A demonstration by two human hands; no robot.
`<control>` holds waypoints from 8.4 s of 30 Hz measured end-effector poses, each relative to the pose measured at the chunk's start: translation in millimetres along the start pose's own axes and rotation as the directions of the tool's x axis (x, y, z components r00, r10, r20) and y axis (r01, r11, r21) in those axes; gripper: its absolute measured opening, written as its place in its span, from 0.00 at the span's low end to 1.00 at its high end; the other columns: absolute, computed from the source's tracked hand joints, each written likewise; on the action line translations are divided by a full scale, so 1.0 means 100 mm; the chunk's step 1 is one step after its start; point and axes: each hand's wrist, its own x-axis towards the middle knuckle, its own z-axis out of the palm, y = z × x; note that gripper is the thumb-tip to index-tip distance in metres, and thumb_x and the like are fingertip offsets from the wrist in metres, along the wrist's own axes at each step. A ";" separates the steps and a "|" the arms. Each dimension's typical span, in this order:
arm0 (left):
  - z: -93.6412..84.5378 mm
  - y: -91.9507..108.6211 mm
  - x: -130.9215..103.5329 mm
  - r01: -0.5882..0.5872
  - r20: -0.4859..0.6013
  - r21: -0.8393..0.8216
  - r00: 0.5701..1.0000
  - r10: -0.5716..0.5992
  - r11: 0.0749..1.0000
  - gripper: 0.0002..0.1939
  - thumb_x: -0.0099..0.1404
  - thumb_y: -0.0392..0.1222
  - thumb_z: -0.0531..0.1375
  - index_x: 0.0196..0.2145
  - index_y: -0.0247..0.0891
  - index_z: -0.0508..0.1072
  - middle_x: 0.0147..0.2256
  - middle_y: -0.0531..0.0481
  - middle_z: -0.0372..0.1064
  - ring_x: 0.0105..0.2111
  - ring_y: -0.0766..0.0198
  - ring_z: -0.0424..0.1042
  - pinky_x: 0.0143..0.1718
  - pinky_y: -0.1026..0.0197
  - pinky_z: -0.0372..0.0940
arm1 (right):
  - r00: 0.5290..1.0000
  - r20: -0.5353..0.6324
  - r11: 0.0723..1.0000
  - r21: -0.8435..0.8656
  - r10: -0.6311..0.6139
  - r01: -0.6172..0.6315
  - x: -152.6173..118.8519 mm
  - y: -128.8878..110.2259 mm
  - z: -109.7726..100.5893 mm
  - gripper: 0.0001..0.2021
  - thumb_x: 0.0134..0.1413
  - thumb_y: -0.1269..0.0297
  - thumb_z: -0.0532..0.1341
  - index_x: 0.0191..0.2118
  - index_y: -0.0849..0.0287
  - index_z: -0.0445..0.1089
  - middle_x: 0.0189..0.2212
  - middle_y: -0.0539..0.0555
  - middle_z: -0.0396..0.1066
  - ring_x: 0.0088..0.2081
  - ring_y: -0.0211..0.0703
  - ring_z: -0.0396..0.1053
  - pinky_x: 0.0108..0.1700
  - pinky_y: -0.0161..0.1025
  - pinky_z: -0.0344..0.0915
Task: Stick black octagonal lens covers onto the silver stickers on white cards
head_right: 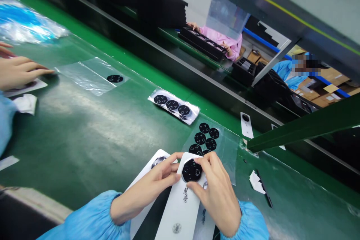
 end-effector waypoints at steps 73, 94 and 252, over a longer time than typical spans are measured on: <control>0.00 -0.07 0.02 -0.062 -0.064 0.098 0.996 0.068 0.993 0.19 0.63 0.53 0.56 0.48 0.40 0.62 0.33 0.53 0.68 0.30 0.65 0.68 0.30 0.64 0.61 | 0.997 -0.049 0.970 0.237 0.066 -0.052 -0.13 0.11 0.12 0.15 0.55 0.67 0.60 0.49 0.51 0.64 0.50 0.55 0.60 0.43 0.46 0.65 0.40 0.41 0.69; 0.00 -0.07 0.03 -0.050 -0.087 0.117 0.994 0.060 0.992 0.18 0.65 0.51 0.54 0.48 0.40 0.62 0.34 0.52 0.70 0.29 0.66 0.67 0.28 0.65 0.60 | 0.993 -0.077 0.969 0.237 0.094 -0.073 -0.12 0.12 0.15 0.15 0.51 0.67 0.63 0.46 0.52 0.68 0.49 0.55 0.62 0.37 0.43 0.68 0.42 0.43 0.70; -0.79 0.26 -0.08 -0.163 0.158 0.987 0.963 0.220 0.008 0.30 0.53 0.31 0.60 0.53 0.47 0.64 0.50 0.47 0.68 0.51 0.51 0.63 0.54 0.47 0.53 | 0.707 -0.120 0.619 0.598 0.697 -0.509 1.35 1.81 -0.28 0.13 0.61 0.62 0.58 0.49 0.61 0.65 0.44 0.55 0.68 0.39 0.41 0.70 0.38 0.42 0.70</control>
